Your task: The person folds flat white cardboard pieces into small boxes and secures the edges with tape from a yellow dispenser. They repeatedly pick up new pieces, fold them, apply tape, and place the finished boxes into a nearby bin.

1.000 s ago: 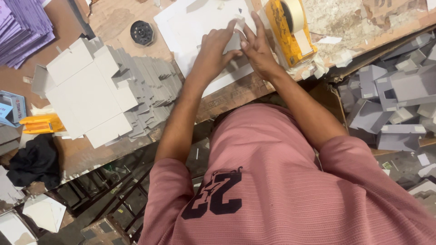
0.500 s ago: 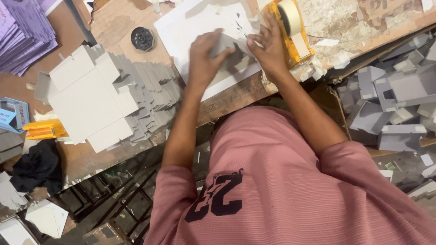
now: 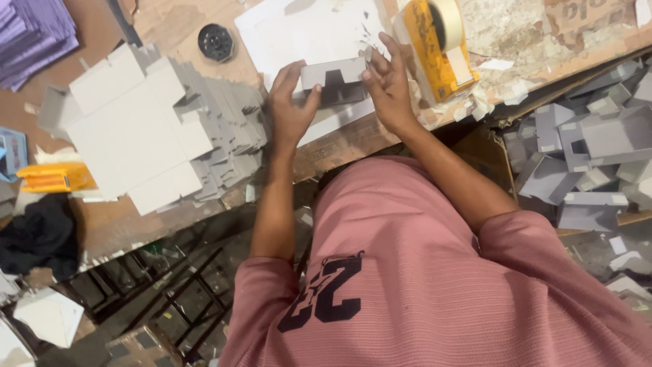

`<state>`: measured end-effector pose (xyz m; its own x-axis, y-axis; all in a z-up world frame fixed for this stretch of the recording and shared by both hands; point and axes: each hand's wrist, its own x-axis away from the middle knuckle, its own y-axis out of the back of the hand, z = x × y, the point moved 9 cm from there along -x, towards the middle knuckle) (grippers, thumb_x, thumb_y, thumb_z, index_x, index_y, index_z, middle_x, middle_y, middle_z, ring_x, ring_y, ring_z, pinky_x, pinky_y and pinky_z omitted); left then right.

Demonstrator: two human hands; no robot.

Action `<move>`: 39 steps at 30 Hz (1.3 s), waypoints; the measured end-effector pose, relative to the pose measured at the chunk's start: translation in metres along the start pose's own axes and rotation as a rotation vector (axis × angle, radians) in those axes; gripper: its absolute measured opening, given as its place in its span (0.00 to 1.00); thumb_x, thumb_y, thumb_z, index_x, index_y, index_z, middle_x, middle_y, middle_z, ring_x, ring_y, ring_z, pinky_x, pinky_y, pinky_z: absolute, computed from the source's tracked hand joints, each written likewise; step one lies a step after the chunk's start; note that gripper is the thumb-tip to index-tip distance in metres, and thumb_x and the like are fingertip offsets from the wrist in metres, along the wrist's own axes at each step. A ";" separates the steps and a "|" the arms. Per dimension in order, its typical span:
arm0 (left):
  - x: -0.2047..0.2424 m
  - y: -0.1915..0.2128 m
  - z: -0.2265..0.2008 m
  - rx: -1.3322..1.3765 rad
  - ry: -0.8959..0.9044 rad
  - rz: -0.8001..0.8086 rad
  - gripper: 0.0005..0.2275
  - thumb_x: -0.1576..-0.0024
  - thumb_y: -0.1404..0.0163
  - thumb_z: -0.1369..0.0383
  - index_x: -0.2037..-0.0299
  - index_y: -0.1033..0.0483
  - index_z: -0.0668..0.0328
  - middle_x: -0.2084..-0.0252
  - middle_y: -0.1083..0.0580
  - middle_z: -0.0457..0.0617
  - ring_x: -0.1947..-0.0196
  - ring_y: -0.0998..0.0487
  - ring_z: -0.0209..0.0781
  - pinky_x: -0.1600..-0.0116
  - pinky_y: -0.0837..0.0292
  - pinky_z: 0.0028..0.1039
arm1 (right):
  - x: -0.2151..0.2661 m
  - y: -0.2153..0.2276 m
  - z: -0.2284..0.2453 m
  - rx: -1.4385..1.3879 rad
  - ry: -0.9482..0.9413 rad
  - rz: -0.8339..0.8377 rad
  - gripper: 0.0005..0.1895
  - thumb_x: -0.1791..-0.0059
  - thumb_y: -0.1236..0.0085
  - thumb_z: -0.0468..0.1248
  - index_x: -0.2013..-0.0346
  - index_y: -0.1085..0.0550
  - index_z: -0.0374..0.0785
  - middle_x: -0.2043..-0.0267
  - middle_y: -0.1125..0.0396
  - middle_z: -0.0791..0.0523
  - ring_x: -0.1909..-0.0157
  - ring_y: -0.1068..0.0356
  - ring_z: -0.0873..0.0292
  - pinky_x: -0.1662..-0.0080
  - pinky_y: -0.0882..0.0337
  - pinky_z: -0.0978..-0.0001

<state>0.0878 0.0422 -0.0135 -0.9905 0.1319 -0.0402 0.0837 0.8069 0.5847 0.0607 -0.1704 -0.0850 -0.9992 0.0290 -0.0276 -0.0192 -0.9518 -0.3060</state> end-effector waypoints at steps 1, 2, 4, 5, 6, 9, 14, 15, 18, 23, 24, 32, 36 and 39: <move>-0.001 0.004 -0.008 -0.144 -0.032 0.048 0.22 0.42 0.41 0.63 0.39 0.26 0.65 0.40 0.26 0.58 0.40 0.24 0.50 0.35 0.28 0.38 | 0.001 -0.001 -0.003 0.013 -0.015 -0.006 0.36 0.38 0.46 0.37 0.22 0.55 0.44 0.22 0.47 0.39 0.21 0.42 0.47 0.26 0.33 0.55; -0.002 0.006 -0.020 -0.257 -0.106 0.068 0.24 0.42 0.40 0.61 0.39 0.27 0.67 0.41 0.26 0.59 0.40 0.26 0.52 0.33 0.34 0.42 | 0.002 -0.001 -0.005 0.026 -0.031 -0.013 0.36 0.39 0.46 0.38 0.22 0.55 0.44 0.23 0.45 0.40 0.22 0.41 0.47 0.29 0.31 0.55; -0.001 0.001 -0.039 -0.481 -0.256 0.121 0.29 0.44 0.37 0.57 0.39 0.29 0.70 0.43 0.28 0.61 0.40 0.29 0.56 0.30 0.48 0.51 | 0.005 0.000 -0.011 -0.008 -0.054 -0.024 0.36 0.40 0.45 0.39 0.23 0.54 0.44 0.24 0.44 0.40 0.23 0.40 0.47 0.30 0.30 0.54; 0.000 -0.002 -0.046 -0.567 -0.296 0.120 0.28 0.44 0.38 0.55 0.40 0.29 0.67 0.43 0.27 0.58 0.41 0.29 0.55 0.31 0.49 0.53 | 0.005 -0.002 -0.013 -0.056 -0.056 -0.027 0.37 0.40 0.44 0.39 0.23 0.54 0.44 0.24 0.44 0.41 0.23 0.41 0.47 0.29 0.30 0.53; 0.000 -0.008 -0.051 -0.653 -0.336 0.118 0.28 0.44 0.39 0.53 0.41 0.28 0.64 0.44 0.27 0.55 0.42 0.29 0.53 0.33 0.50 0.55 | 0.005 -0.003 -0.015 -0.103 -0.058 -0.031 0.38 0.41 0.43 0.40 0.23 0.54 0.45 0.24 0.44 0.41 0.23 0.42 0.47 0.28 0.31 0.53; 0.004 -0.027 -0.059 -0.644 -0.407 0.171 0.23 0.40 0.42 0.57 0.37 0.28 0.57 0.46 0.26 0.50 0.45 0.28 0.49 0.33 0.46 0.51 | 0.010 -0.009 -0.026 -0.250 -0.085 0.019 0.38 0.40 0.46 0.40 0.22 0.56 0.47 0.22 0.45 0.43 0.22 0.43 0.50 0.24 0.36 0.55; -0.003 -0.028 -0.060 -0.489 -0.384 0.241 0.21 0.36 0.45 0.61 0.33 0.29 0.54 0.50 0.27 0.49 0.49 0.28 0.48 0.39 0.41 0.46 | 0.006 -0.005 -0.033 -0.466 -0.111 0.052 0.39 0.39 0.47 0.35 0.20 0.58 0.47 0.22 0.45 0.44 0.22 0.43 0.51 0.22 0.39 0.59; -0.002 -0.028 -0.060 -0.476 -0.382 0.258 0.21 0.36 0.45 0.60 0.34 0.29 0.54 0.50 0.26 0.49 0.49 0.28 0.48 0.39 0.42 0.47 | 0.008 -0.005 -0.034 -0.448 -0.110 0.056 0.40 0.39 0.46 0.32 0.20 0.58 0.47 0.22 0.46 0.43 0.22 0.44 0.52 0.23 0.40 0.59; 0.000 -0.025 -0.069 -0.492 -0.429 0.229 0.22 0.39 0.44 0.55 0.37 0.27 0.54 0.52 0.26 0.50 0.52 0.27 0.47 0.39 0.47 0.54 | 0.008 -0.005 -0.037 -0.458 -0.136 0.041 0.41 0.41 0.44 0.31 0.21 0.57 0.47 0.23 0.45 0.42 0.24 0.43 0.51 0.25 0.37 0.57; 0.001 -0.031 -0.075 -0.480 -0.439 0.227 0.21 0.37 0.45 0.53 0.37 0.26 0.53 0.53 0.25 0.47 0.53 0.26 0.45 0.35 0.51 0.57 | 0.008 -0.002 -0.034 -0.462 -0.132 0.038 0.46 0.43 0.38 0.31 0.21 0.58 0.49 0.21 0.51 0.41 0.19 0.47 0.48 0.22 0.38 0.56; 0.000 -0.031 -0.076 -0.478 -0.443 0.224 0.21 0.37 0.45 0.53 0.38 0.26 0.53 0.53 0.25 0.47 0.53 0.26 0.45 0.36 0.51 0.57 | 0.007 0.000 -0.033 -0.450 -0.133 0.032 0.47 0.44 0.37 0.31 0.21 0.59 0.50 0.20 0.53 0.41 0.19 0.49 0.47 0.21 0.39 0.56; 0.003 -0.031 -0.073 -0.455 -0.437 0.247 0.20 0.37 0.44 0.54 0.39 0.25 0.53 0.51 0.25 0.48 0.51 0.26 0.45 0.36 0.50 0.56 | 0.007 0.002 -0.037 -0.448 -0.172 0.047 0.51 0.46 0.35 0.29 0.21 0.60 0.51 0.19 0.57 0.41 0.18 0.50 0.45 0.26 0.35 0.54; 0.002 -0.032 -0.071 -0.447 -0.436 0.271 0.20 0.37 0.44 0.54 0.38 0.24 0.53 0.50 0.25 0.48 0.49 0.26 0.46 0.36 0.50 0.57 | 0.007 0.004 -0.039 -0.458 -0.165 0.064 0.51 0.45 0.36 0.27 0.20 0.61 0.51 0.17 0.58 0.40 0.18 0.49 0.46 0.24 0.35 0.57; 0.002 -0.032 -0.071 -0.456 -0.433 0.277 0.20 0.38 0.44 0.53 0.40 0.24 0.53 0.50 0.25 0.48 0.50 0.26 0.46 0.37 0.50 0.57 | 0.007 0.002 -0.038 -0.461 -0.138 0.096 0.52 0.45 0.36 0.26 0.20 0.61 0.52 0.17 0.59 0.39 0.18 0.48 0.46 0.24 0.35 0.57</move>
<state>0.0752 -0.0242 0.0247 -0.7983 0.5931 -0.1047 0.1788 0.3994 0.8992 0.0552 -0.1605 -0.1220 -0.9916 -0.1230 0.0408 0.0598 -0.7133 -0.6983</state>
